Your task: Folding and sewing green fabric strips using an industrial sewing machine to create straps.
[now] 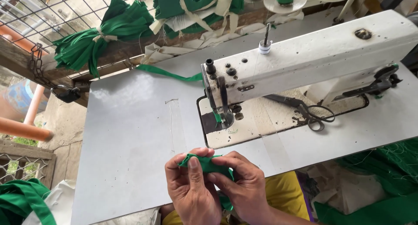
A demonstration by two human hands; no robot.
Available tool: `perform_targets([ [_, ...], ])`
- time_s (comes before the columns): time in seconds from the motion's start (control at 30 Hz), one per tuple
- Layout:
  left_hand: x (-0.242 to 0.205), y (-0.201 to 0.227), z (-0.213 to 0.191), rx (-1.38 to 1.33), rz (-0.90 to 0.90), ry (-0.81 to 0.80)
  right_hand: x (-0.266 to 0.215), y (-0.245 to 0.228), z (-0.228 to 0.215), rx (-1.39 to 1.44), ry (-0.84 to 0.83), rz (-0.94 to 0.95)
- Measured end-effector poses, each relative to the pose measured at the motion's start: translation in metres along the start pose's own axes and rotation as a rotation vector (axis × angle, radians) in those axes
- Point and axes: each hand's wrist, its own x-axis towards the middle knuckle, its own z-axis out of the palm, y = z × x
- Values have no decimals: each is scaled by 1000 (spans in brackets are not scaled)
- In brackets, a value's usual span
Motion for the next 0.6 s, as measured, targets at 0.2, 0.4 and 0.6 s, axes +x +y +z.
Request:
perform_targets([
  [0.2, -4, -2, 7, 41, 70, 20, 2, 6, -2, 55, 47, 76],
  [0.4, -6, -3, 4, 13, 37, 29, 14, -15, -2, 244, 9, 527],
  [0.6, -8, 4, 5, 0, 41, -83, 20, -31, -2, -51, -119, 234],
])
